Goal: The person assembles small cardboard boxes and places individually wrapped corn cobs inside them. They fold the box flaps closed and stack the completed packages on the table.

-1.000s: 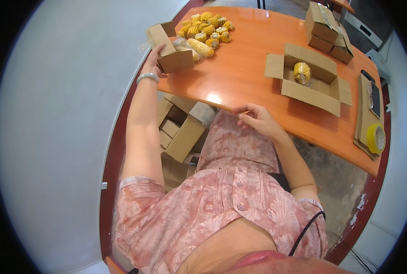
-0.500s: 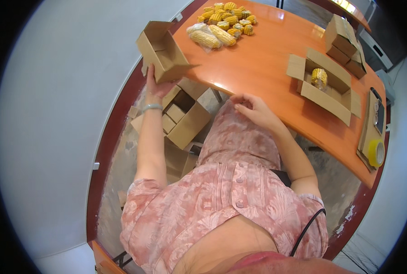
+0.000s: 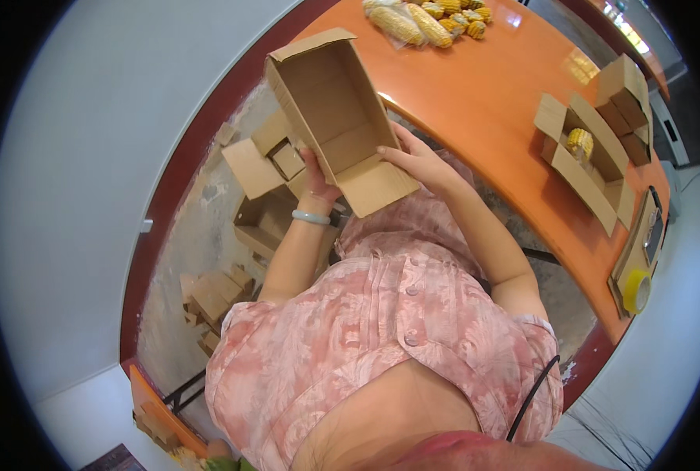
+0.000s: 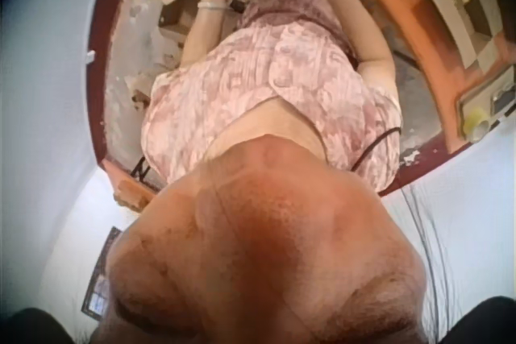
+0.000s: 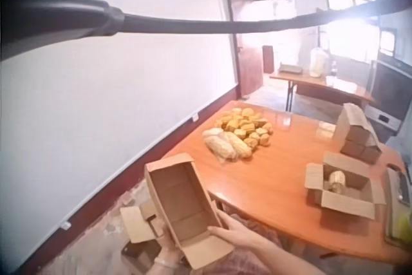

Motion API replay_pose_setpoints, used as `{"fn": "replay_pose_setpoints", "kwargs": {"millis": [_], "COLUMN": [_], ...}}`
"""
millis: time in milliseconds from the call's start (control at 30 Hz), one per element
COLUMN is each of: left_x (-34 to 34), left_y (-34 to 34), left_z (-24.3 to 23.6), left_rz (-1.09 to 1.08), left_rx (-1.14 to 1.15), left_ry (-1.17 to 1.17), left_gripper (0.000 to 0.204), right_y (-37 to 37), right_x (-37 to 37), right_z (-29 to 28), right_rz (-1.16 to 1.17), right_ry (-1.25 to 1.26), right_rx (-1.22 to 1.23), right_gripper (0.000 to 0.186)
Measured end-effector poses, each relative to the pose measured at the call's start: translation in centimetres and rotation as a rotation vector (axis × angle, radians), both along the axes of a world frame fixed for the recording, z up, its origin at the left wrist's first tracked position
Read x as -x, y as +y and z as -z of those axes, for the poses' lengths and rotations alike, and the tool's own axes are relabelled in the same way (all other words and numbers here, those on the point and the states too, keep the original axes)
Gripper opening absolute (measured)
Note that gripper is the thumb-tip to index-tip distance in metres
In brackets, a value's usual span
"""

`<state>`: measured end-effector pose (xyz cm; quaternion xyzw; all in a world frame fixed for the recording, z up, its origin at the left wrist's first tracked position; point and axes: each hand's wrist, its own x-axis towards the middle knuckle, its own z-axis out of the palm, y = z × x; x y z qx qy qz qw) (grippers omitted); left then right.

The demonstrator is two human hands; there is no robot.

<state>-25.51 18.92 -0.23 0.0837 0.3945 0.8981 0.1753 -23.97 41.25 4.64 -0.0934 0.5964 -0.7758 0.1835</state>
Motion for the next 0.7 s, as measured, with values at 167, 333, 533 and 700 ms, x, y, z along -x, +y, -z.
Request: {"fn": "replay_pose_setpoints", "kwargs": {"millis": [167,333,533,700], "left_x": [-0.3,3.6,10.5,12.6], "left_y": [2.6,-0.5,-12.9,-15.6], "left_z": [-2.0,5.7,19.6,23.3], "left_rz": [0.152,-0.025,-0.405,-0.205], "left_rx": [0.030,0.651,1.412,1.791], "left_ry": [-0.067,-0.095,0.014,0.224], "left_gripper": [0.108,0.041,0.035,0.043], "right_y": [1.2,5.7,9.4,11.8], "right_x": [0.2,0.0,-1.8,-2.2], "right_z": [-0.8,-1.6,-4.3,-4.5], "right_rz": [0.186,0.497,0.654,0.834], "right_ry": [-0.215,-0.168,-0.097,0.021], "right_rx": [0.028,0.012,0.118,-0.018], "right_gripper": [0.058,0.041,0.042,0.054]}}
